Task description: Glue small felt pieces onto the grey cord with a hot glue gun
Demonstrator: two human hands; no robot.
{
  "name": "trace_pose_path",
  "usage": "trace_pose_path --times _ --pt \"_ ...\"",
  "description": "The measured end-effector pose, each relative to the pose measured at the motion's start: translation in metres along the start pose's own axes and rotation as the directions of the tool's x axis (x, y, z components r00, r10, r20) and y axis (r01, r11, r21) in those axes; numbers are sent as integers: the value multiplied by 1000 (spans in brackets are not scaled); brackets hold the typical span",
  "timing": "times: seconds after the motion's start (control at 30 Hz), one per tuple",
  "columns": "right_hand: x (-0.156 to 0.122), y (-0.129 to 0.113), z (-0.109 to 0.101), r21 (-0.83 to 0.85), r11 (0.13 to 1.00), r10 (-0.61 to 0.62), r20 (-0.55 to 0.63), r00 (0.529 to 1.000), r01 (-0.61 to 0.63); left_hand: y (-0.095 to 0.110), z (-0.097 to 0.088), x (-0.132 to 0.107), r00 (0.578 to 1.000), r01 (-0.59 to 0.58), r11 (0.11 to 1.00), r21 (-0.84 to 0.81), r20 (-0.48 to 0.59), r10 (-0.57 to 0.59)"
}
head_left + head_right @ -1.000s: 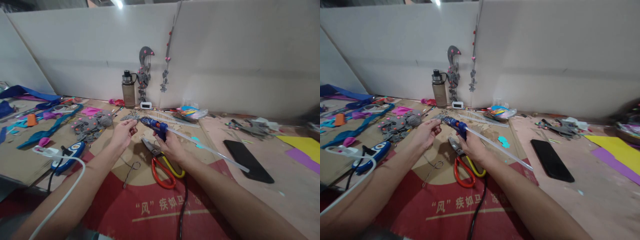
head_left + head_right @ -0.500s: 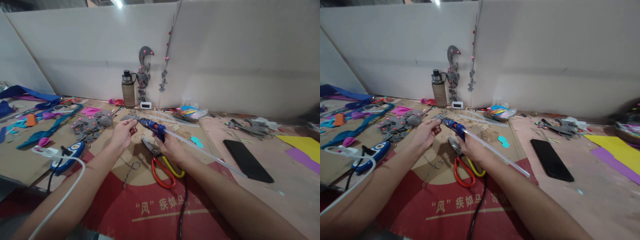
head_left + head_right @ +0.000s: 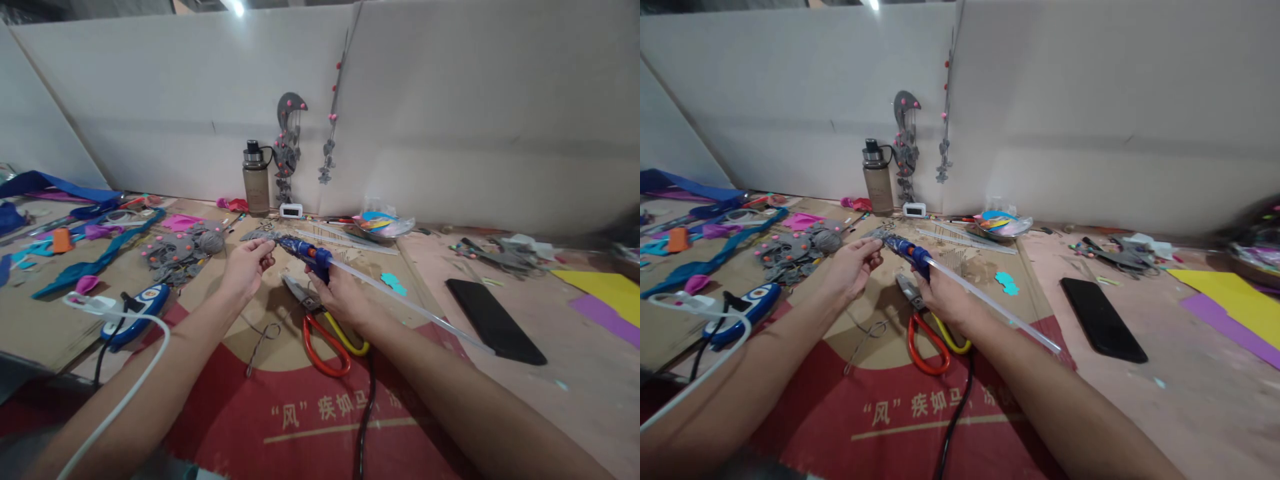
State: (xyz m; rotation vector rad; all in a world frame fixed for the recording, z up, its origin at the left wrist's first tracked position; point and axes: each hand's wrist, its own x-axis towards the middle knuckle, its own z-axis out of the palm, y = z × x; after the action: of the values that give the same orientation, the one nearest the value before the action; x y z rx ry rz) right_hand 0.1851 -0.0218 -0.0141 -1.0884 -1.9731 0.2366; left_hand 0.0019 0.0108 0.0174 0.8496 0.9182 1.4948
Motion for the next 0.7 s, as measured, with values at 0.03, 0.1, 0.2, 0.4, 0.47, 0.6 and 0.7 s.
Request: trace_pose_path --times 0.03,0.1,0.2,0.4,0.47,0.6,0.7 --pt "0 -1 0 7 1000 2 5 1000 -2 0 0 0 1000 -1 1000 1 -2 1" --pt "0 -2 -1 14 1000 7 8 1000 -7 1 -1 1 1000 0 1000 -2 -5 0" --pt "-2 -2 -1 1 1000 28 6 1000 -28 1 -1 1 1000 5 1000 -8 -3 -5" --pt "-2 1 1 -17 999 29 13 999 -29 1 0 0 1000 -3 1000 4 12 2" --pt "-1 -1 0 -14 1000 28 12 1000 -28 1 -1 0 1000 -2 1000 10 5 2" --pt "0 -3 -2 18 1000 21 -17 1000 -20 2 -1 1 1000 2 1000 7 0 -2" --pt "0 -3 -2 21 1000 11 -15 1000 -10 2 0 0 1000 -1 1000 7 7 1"
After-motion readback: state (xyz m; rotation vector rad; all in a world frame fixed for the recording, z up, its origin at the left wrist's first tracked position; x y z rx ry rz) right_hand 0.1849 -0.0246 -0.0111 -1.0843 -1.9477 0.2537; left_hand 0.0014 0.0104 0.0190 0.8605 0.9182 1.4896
